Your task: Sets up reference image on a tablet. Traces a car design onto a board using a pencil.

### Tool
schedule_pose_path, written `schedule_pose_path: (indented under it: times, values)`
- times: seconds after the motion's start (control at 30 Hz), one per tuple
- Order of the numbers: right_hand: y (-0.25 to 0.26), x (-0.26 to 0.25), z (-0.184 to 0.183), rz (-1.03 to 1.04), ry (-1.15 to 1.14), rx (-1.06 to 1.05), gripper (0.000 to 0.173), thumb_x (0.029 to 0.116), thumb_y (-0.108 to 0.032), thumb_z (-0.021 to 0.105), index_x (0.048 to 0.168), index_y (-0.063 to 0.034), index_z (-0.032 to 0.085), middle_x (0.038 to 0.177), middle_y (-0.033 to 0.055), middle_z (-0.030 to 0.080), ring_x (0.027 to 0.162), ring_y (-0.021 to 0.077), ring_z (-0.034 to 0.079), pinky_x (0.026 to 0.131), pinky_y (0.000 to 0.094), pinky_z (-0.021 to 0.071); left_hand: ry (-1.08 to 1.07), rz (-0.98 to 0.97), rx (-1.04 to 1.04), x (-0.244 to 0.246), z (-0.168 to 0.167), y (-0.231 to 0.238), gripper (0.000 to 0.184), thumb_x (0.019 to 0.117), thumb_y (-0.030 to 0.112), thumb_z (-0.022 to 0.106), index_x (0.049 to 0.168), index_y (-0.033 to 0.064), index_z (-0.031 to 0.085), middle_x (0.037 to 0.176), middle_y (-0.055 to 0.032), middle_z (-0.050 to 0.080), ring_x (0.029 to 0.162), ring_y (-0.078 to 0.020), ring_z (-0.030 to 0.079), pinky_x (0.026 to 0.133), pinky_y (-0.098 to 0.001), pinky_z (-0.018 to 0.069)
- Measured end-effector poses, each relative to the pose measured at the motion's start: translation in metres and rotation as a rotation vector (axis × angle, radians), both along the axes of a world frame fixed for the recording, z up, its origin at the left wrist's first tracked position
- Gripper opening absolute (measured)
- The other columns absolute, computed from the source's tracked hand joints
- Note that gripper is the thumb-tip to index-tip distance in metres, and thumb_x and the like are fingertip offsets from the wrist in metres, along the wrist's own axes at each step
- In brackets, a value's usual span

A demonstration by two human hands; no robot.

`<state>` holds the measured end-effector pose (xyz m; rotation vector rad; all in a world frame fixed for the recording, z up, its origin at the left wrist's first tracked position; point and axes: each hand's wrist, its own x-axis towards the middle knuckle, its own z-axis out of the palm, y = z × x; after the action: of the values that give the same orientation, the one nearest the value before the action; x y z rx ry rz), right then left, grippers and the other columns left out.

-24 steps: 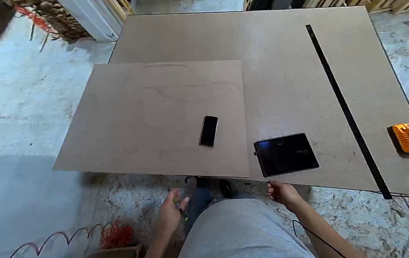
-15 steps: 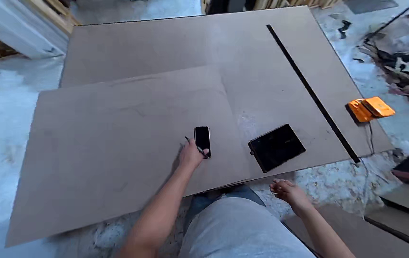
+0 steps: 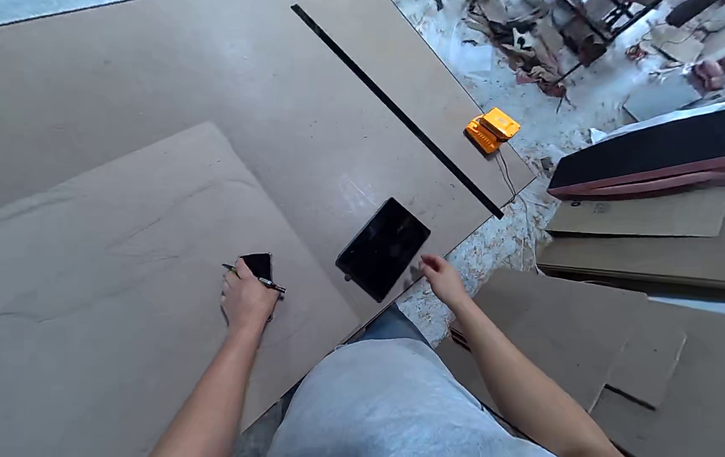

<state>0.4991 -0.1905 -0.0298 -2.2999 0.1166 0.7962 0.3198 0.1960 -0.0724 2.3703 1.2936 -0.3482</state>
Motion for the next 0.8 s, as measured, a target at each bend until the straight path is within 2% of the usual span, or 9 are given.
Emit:
schedule_pose_path:
  times: [0.1, 0.23, 0.3, 0.37, 0.43, 0.5, 0.57, 0.63, 0.8]
  values:
    - [0.019, 0.084, -0.010, 0.219, -0.150, -0.110, 0.044, 0.1005, -0.026, 0.062, 0.142, -0.0112, 0.061, 0.137, 0.0140, 0.063, 0.124, 0.0303, 0.063, 0.105, 0.0560, 0.0501, 0.018, 0.030, -0.019, 0.070, 0.004, -0.013, 0.108, 0.0701, 0.025, 0.090, 0.158, 0.0041, 0.031, 0.146, -0.0363, 0.043, 0.133, -0.0546, 0.047, 0.099, -0.0708, 0.0465]
    - [0.048, 0.167, -0.029, 0.493, -0.054, -0.145, 0.045, 0.1030, -0.032, 0.058, 0.144, -0.0149, 0.060, 0.142, 0.0121, 0.061, 0.132, 0.0300, 0.058, 0.110, 0.0577, 0.0460, -0.032, 0.067, -0.023, 0.192, 0.004, -0.024, 0.108, 0.0680, 0.034, 0.092, 0.156, 0.0049, 0.036, 0.144, -0.0346, 0.047, 0.130, -0.0537, 0.050, 0.096, -0.0708, 0.0488]
    - [0.061, 0.184, -0.036, 0.583, 0.020, -0.120, 0.043, 0.1040, -0.036, 0.057, 0.142, -0.0167, 0.063, 0.139, 0.0109, 0.063, 0.130, 0.0289, 0.059, 0.110, 0.0585, 0.0464, -0.150, 0.155, -0.079, 0.222, 0.006, -0.023, 0.094, 0.0773, 0.034, 0.087, 0.153, 0.0057, 0.040, 0.144, -0.0306, 0.051, 0.129, -0.0497, 0.054, 0.101, -0.0680, 0.0485]
    - [0.064, 0.190, -0.037, 0.612, 0.052, -0.100, 0.041, 0.1033, -0.036, 0.058, 0.139, -0.0164, 0.065, 0.135, 0.0114, 0.065, 0.128, 0.0292, 0.061, 0.108, 0.0588, 0.0475, -0.240, 0.258, -0.158, 0.212, 0.017, -0.039, 0.075, 0.0904, 0.038, 0.077, 0.151, 0.0083, 0.044, 0.138, -0.0260, 0.058, 0.124, -0.0442, 0.059, 0.101, -0.0648, 0.0499]
    - [0.057, 0.192, -0.036, 0.627, 0.054, -0.080, 0.038, 0.1031, -0.032, 0.059, 0.137, -0.0155, 0.067, 0.133, 0.0114, 0.066, 0.126, 0.0286, 0.062, 0.107, 0.0579, 0.0486, -0.209, 0.320, -0.252, 0.173, 0.035, -0.077, 0.059, 0.0981, 0.036, 0.069, 0.147, 0.0094, 0.049, 0.123, -0.0221, 0.067, 0.108, -0.0404, 0.068, 0.091, -0.0644, 0.0555]
    - [0.041, 0.190, -0.037, 0.636, 0.058, -0.061, 0.036, 0.1033, -0.030, 0.059, 0.135, -0.0148, 0.068, 0.130, 0.0122, 0.067, 0.121, 0.0293, 0.064, 0.104, 0.0588, 0.0505, -0.164, 0.329, -0.323, 0.122, 0.032, -0.128, 0.043, 0.1002, 0.028, 0.064, 0.139, 0.0097, 0.055, 0.112, -0.0165, 0.071, 0.094, -0.0348, 0.072, 0.080, -0.0608, 0.0598]
    - [0.021, 0.188, -0.042, 0.644, 0.067, -0.046, 0.033, 0.1037, -0.029, 0.060, 0.132, -0.0147, 0.069, 0.127, 0.0118, 0.069, 0.116, 0.0297, 0.066, 0.099, 0.0600, 0.0523, -0.185, 0.382, -0.376, 0.088, 0.022, -0.176, 0.035, 0.0989, 0.019, 0.066, 0.132, 0.0090, 0.060, 0.112, -0.0136, 0.071, 0.095, -0.0294, 0.072, 0.085, -0.0550, 0.0598]
    - [0.006, 0.188, -0.045, 0.648, 0.096, -0.052, 0.031, 0.1038, -0.027, 0.059, 0.130, -0.0148, 0.070, 0.125, 0.0107, 0.069, 0.114, 0.0290, 0.067, 0.099, 0.0599, 0.0524, -0.262, 0.484, -0.390, 0.078, 0.015, -0.203, 0.034, 0.0961, 0.015, 0.068, 0.129, 0.0078, 0.062, 0.105, -0.0142, 0.071, 0.089, -0.0278, 0.071, 0.080, -0.0520, 0.0599]
    - [-0.004, 0.188, -0.042, 0.622, 0.141, -0.097, 0.029, 0.1033, -0.028, 0.060, 0.128, -0.0181, 0.072, 0.123, 0.0064, 0.072, 0.113, 0.0243, 0.068, 0.099, 0.0576, 0.0527, -0.424, 0.694, -0.472, 0.081, 0.015, -0.213, 0.038, 0.0980, 0.018, 0.069, 0.134, 0.0131, 0.059, 0.119, -0.0123, 0.069, 0.097, -0.0256, 0.069, 0.083, -0.0494, 0.0584]
